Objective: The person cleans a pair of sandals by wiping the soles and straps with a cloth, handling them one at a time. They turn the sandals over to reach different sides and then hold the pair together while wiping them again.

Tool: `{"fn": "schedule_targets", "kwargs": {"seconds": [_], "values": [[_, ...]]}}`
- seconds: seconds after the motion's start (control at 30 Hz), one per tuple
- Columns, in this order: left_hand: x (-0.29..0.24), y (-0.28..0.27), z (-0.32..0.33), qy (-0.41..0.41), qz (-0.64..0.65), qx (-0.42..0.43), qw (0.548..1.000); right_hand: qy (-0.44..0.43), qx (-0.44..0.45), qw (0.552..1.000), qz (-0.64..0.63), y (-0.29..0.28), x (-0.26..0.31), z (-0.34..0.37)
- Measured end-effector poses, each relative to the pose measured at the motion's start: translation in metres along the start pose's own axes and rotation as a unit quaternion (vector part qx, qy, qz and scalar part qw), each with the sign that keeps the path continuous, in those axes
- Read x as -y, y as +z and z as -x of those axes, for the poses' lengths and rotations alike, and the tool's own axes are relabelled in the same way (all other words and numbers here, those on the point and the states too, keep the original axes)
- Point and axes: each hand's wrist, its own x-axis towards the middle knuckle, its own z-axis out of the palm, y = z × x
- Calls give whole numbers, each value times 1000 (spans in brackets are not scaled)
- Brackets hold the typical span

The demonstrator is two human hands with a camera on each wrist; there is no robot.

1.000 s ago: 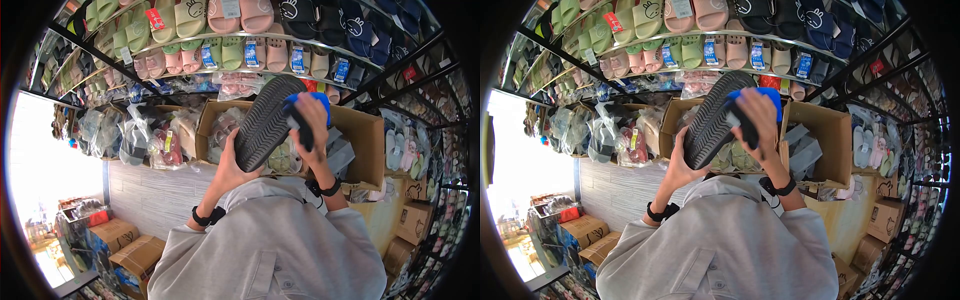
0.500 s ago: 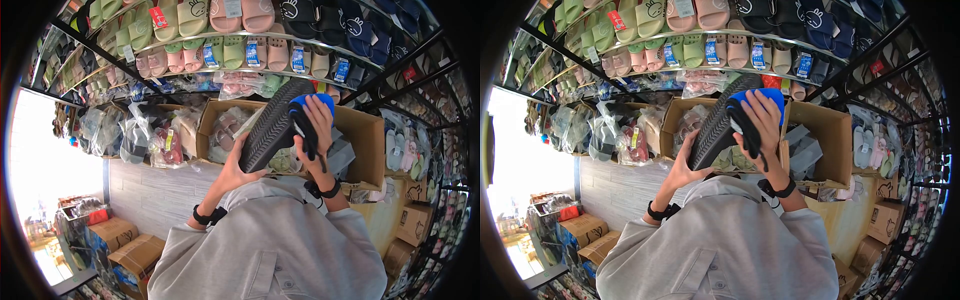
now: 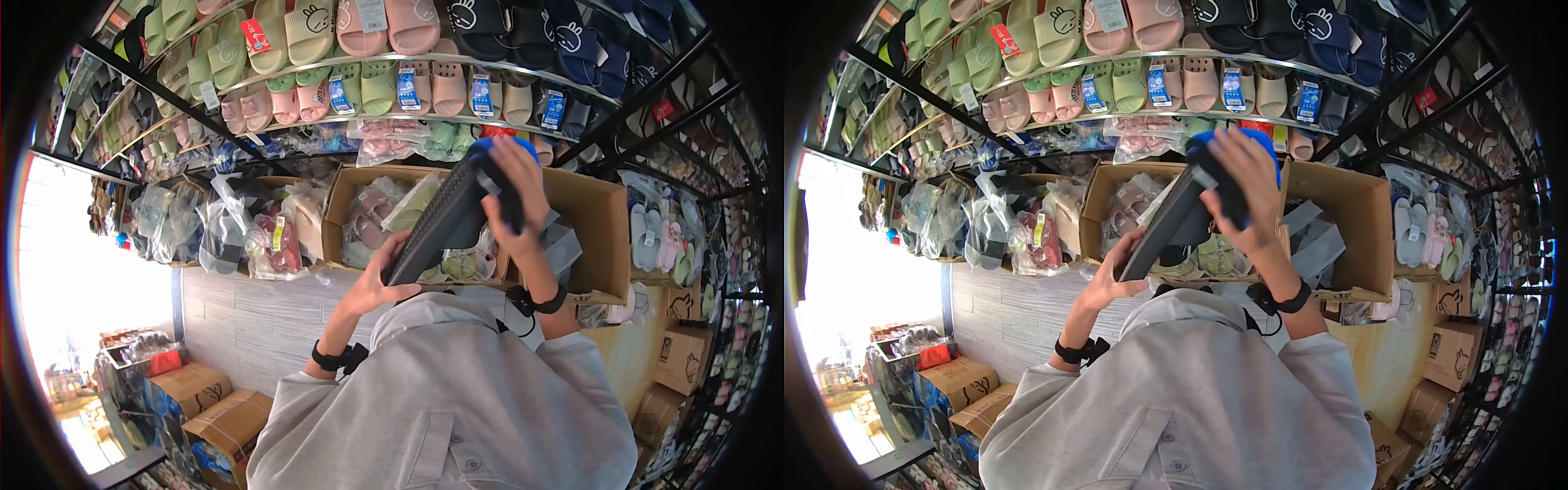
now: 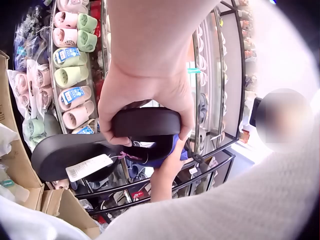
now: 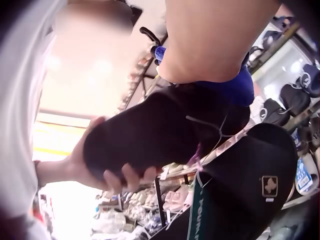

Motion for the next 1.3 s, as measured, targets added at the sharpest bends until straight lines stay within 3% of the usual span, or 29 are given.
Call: {"fn": "schedule_targets", "kwargs": {"seconds": [0.07, 0.17, 0.2, 0.23, 0.3, 0.33, 0.5, 0.57, 0.73, 0.83, 0.87, 0.97, 1.1, 1.23, 1.3], "values": [[2, -2, 0, -6, 13, 1, 1000, -97, 74, 989, 85, 3, 14, 17], [-2, -2, 3, -18, -4, -27, 999, -257, 178, 946, 90, 14, 44, 36], [-3, 0, 4, 28, 17, -33, 999, -280, 191, 938, 77, 13, 46, 34], [-4, 0, 6, 11, 12, -28, 999, -303, 204, 929, 64, 10, 49, 31], [-10, 3, 11, -26, 3, -17, 1000, -258, 228, 938, 46, -4, 40, 15], [-8, 2, 11, -43, -16, -11, 999, -244, 186, 950, 57, -4, 30, 10], [-4, 4, 12, -14, 49, 37, 998, 29, 23, 999, -37, 2, 2, -10], [-8, 7, 11, -19, 47, 23, 998, -47, 60, 995, 62, -1, 14, -10], [-11, 9, 13, -67, 0, -44, 997, -218, 240, 945, 46, 10, 49, 9], [0, 2, 14, -57, 45, -7, 997, -170, 220, 961, -9, 0, 39, -2], [1, 2, 11, -26, 74, 18, 997, -127, 191, 973, 2, -4, 32, -6], [5, -2, 12, -45, 206, 67, 975, -29, 101, 994, 17, -14, 12, -20], [-1, -1, 20, -53, 298, 82, 949, 124, 27, 992, -17, -21, -7, -8], [8, -7, 21, -49, 350, 122, 928, 239, 82, 965, -66, -23, 3, 0], [10, -6, 19, -46, 360, 133, 922, 137, 95, 983, -74, -15, -1, 5]]}}
